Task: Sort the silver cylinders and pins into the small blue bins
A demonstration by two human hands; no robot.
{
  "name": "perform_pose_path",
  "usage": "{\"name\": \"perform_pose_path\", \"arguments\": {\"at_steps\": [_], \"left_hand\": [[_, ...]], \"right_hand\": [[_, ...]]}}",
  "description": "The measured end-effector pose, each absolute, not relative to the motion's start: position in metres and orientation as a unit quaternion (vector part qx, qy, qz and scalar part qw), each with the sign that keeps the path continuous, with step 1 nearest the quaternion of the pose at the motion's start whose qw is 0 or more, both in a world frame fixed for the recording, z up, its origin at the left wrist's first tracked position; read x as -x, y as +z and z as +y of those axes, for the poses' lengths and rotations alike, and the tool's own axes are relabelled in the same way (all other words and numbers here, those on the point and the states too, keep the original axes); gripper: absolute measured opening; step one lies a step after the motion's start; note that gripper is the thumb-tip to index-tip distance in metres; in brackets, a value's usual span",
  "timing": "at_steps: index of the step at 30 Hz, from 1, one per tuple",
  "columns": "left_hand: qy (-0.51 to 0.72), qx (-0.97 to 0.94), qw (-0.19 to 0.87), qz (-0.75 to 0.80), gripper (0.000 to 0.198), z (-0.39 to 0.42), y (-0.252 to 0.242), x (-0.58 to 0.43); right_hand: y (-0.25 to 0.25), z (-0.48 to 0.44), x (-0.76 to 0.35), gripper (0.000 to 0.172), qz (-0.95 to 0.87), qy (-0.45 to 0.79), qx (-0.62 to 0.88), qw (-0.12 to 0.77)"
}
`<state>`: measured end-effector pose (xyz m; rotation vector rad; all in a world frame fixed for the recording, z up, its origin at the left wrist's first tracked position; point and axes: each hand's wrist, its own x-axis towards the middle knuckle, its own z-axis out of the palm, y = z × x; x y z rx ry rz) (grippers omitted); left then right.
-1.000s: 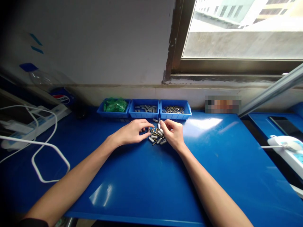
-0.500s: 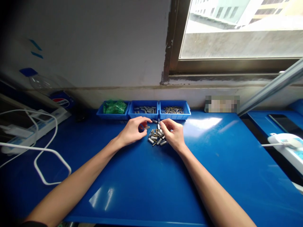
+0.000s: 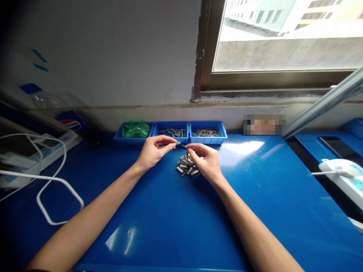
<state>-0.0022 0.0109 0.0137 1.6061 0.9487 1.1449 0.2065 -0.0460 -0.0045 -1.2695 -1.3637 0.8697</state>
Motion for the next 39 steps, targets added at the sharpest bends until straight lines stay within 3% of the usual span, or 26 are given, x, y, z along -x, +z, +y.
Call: {"name": "perform_pose_path", "arguments": {"at_steps": [5,8,14,21,26,32,39], "left_hand": [[0.541,-0.656,0.327,0.413,0.014,0.03,0.016,0.007],[0.545,-0.682,0.287,0.395,0.012,0.03,0.017,0.007],[0.39,-0.835,0.231,0.314,0.018,0.014,0.016,-0.005],[0.248,-0.909,0.204,0.267,0.043,0.006,0.004,-0.015],[0.278,-0.886,0.215,0.302,0.034,0.006,0.005,-0.014],[0.351,-0.818,0.324,0.321,0.029,0.005,0.011,-0.016],[0.387,-0.745,0.431,0.33,0.024,0.003,0.017,-0.016]], "right_hand": [[-0.007,-0.04,-0.225,0.019,-0.613,0.208,0.589,0.484],[-0.008,-0.037,-0.237,0.021,-0.656,0.184,0.582,0.444],[-0.016,-0.031,-0.252,0.017,-0.734,0.197,0.537,0.367],[-0.019,-0.025,-0.264,0.012,-0.764,0.165,0.518,0.346],[-0.02,-0.027,-0.26,0.014,-0.724,0.201,0.538,0.382],[-0.008,-0.033,-0.245,0.035,-0.595,0.394,0.492,0.498],[0.007,-0.042,-0.23,0.045,-0.543,0.496,0.458,0.498]]}}
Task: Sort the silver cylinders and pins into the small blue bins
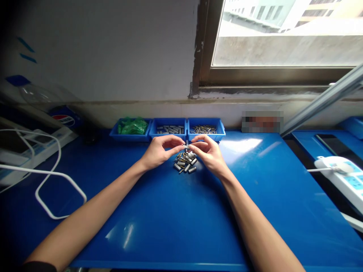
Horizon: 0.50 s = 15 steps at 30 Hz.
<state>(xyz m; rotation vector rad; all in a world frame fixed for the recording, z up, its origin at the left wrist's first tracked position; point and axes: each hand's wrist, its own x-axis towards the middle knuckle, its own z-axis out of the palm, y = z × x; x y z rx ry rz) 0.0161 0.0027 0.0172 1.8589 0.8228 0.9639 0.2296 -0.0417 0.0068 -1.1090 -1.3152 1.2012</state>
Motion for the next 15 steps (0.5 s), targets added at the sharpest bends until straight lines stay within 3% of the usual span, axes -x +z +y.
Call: {"name": "perform_pose_path", "arguments": {"at_steps": [7,15], "left_hand": [[0.371,-0.687,0.539,0.317,0.025,0.008,0.015,-0.013],[0.492,-0.636,0.437,0.404,0.03,0.029,0.019,0.005]], "right_hand": [[0.002,-0.042,-0.225,0.048,-0.545,0.497,0.461,0.493],[-0.004,-0.037,-0.229,0.034,-0.548,0.428,0.501,0.515]]}}
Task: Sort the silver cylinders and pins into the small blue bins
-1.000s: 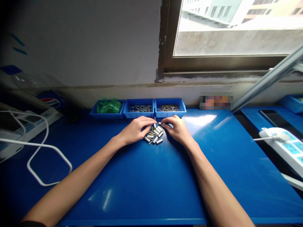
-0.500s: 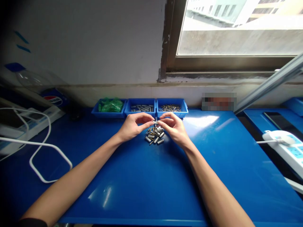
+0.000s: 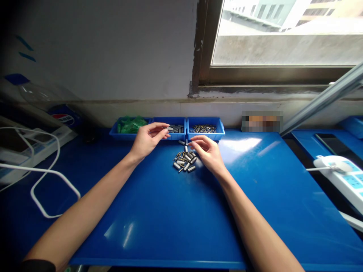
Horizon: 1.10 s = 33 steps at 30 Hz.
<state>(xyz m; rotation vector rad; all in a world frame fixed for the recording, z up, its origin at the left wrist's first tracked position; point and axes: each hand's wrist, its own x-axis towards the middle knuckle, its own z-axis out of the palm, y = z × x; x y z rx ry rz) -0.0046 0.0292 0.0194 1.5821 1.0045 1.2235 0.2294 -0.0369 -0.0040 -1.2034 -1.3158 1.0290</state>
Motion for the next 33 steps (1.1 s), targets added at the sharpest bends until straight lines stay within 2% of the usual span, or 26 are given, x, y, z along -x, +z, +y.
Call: {"name": "perform_pose_path", "arguments": {"at_steps": [5,11,14,28,33], "left_hand": [[0.491,-0.675,0.362,0.415,0.024,0.027,0.022,0.009],[0.276,-0.861,0.281,0.322,0.019,0.011,0.025,0.004],[0.214,-0.892,0.255,0.307,0.021,0.009,0.019,0.002],[0.164,-0.891,0.195,0.376,0.031,0.003,0.013,0.0],[0.263,-0.867,0.247,0.343,0.027,0.003,0.002,-0.002]], "right_hand": [[-0.007,-0.036,-0.23,0.033,-0.553,0.423,0.504,0.511],[-0.01,-0.037,-0.232,0.031,-0.555,0.417,0.512,0.506],[-0.009,-0.037,-0.232,0.03,-0.557,0.412,0.516,0.505],[-0.008,-0.038,-0.23,0.028,-0.562,0.412,0.513,0.501],[-0.009,-0.038,-0.23,0.028,-0.559,0.407,0.512,0.51]]}}
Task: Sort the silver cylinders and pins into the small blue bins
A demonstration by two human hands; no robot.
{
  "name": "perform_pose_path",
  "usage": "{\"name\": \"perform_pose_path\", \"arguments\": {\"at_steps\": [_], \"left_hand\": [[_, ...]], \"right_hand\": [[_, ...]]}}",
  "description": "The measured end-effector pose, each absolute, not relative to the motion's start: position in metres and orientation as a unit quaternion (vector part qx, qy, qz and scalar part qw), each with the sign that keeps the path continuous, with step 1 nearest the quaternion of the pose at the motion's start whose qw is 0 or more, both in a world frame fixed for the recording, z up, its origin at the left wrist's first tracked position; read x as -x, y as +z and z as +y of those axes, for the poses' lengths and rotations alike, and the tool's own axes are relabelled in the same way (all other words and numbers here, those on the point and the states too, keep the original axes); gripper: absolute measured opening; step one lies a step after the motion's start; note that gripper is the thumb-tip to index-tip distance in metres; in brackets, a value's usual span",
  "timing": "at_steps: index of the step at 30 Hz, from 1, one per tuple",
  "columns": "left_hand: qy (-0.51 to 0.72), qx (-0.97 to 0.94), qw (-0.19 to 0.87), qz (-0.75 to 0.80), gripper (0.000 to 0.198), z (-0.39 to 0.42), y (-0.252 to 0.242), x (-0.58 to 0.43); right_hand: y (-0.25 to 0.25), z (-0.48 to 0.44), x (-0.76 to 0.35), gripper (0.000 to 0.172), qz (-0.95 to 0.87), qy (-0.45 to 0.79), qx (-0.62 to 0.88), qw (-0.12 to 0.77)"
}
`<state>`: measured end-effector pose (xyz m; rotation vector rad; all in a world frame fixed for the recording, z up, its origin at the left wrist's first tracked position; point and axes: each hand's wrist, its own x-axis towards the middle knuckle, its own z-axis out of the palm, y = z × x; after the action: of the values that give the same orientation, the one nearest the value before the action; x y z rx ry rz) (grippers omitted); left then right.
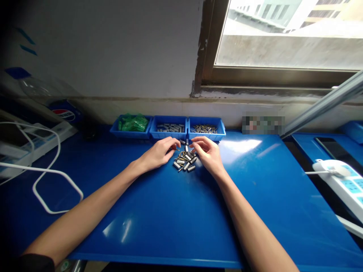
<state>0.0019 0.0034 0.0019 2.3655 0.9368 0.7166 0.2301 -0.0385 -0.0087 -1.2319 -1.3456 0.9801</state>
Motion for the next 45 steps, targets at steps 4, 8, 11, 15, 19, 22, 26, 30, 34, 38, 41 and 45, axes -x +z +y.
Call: {"name": "perform_pose_path", "arguments": {"at_steps": [4,8,11,15,19,22,26,30,34,38,41,45], "left_hand": [[0.394,-0.769,0.351,0.361,0.023,0.003,-0.01,-0.006],[0.436,-0.709,0.41,0.374,0.027,-0.002,-0.016,-0.009],[0.428,-0.706,0.439,0.354,0.03,-0.006,-0.017,-0.011],[0.427,-0.707,0.441,0.352,0.031,-0.008,-0.018,-0.013],[0.437,-0.715,0.385,0.387,0.027,-0.007,-0.017,-0.012],[0.402,-0.752,0.335,0.402,0.017,-0.008,-0.013,-0.01],[0.349,-0.782,0.341,0.387,0.011,-0.011,-0.009,-0.008],[0.34,-0.781,0.35,0.389,0.013,-0.013,-0.009,-0.008],[0.34,-0.773,0.356,0.4,0.011,-0.01,-0.011,-0.008],[0.347,-0.765,0.376,0.392,0.013,-0.007,-0.014,-0.008],[0.369,-0.756,0.368,0.396,0.013,-0.004,-0.016,-0.007],[0.425,-0.691,0.411,0.415,0.018,0.0,-0.016,-0.006]], "right_hand": [[-0.008,-0.04,-0.228,0.028,-0.574,0.397,0.513,0.5],[-0.009,-0.043,-0.224,0.03,-0.629,0.367,0.505,0.463],[-0.01,-0.045,-0.222,0.027,-0.638,0.365,0.505,0.452],[-0.011,-0.047,-0.221,0.02,-0.618,0.416,0.494,0.449],[-0.009,-0.048,-0.219,0.018,-0.566,0.391,0.522,0.505],[-0.005,-0.047,-0.218,0.024,-0.485,0.335,0.548,0.593],[-0.005,-0.046,-0.218,0.032,-0.453,0.33,0.545,0.624],[-0.009,-0.049,-0.217,0.017,-0.471,0.318,0.555,0.608],[-0.011,-0.051,-0.214,0.012,-0.487,0.315,0.553,0.598],[-0.012,-0.05,-0.212,0.012,-0.499,0.293,0.546,0.606],[-0.012,-0.049,-0.21,0.014,-0.516,0.284,0.544,0.597],[-0.01,-0.05,-0.209,0.016,-0.546,0.289,0.541,0.571]]}}
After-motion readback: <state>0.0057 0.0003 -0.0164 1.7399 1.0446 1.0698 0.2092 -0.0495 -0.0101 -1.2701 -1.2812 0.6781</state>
